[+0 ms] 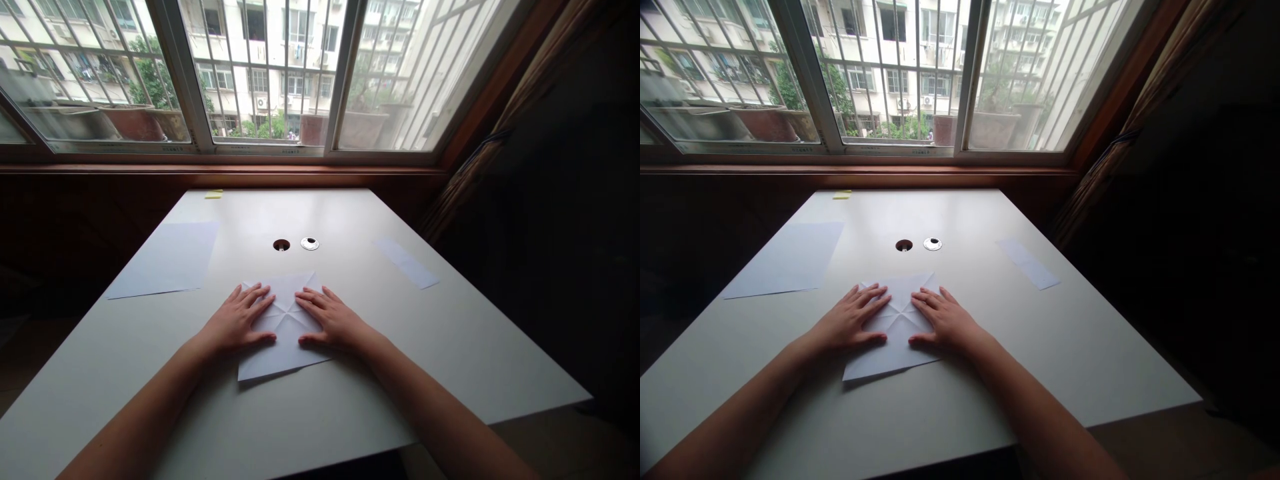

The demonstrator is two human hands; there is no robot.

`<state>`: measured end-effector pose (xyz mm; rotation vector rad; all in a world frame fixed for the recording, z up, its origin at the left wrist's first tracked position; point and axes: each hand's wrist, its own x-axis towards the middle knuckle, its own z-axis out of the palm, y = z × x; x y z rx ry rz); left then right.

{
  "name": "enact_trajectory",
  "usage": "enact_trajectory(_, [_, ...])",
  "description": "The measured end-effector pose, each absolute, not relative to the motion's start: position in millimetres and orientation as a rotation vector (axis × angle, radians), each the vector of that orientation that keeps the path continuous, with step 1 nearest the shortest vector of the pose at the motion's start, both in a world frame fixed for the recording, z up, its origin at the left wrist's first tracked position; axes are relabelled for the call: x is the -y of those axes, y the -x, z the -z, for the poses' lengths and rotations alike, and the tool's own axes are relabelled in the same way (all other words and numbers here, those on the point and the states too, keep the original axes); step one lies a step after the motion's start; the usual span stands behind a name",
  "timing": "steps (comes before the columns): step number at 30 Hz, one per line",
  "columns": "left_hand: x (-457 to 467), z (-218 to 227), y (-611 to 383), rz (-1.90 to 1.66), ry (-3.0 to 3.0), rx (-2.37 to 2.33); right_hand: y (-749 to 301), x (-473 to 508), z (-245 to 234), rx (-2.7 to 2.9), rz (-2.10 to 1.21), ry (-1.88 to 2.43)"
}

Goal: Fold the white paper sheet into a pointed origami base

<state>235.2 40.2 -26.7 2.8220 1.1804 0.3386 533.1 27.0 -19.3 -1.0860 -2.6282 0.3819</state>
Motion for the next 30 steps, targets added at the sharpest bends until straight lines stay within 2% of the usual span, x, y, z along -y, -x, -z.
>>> enact_trajectory(9, [-40.8, 27.4, -236.7, -0.272, -2.805, -1.124, -532.6, -26.1, 21.9, 2.633, -0.333, 1.122])
enact_trajectory(19, [-45.2, 33.1, -233.1, -0.4, -2.784, -1.032, -538.3, -32.9, 25.7, 2.461, -0.251, 1.036])
enact_trajectory(30, [-43.0, 30.2, -235.6, -0.608, -2.678, -1.009, -540.7, -39.3, 29.5, 2.265, -0.4, 0.973])
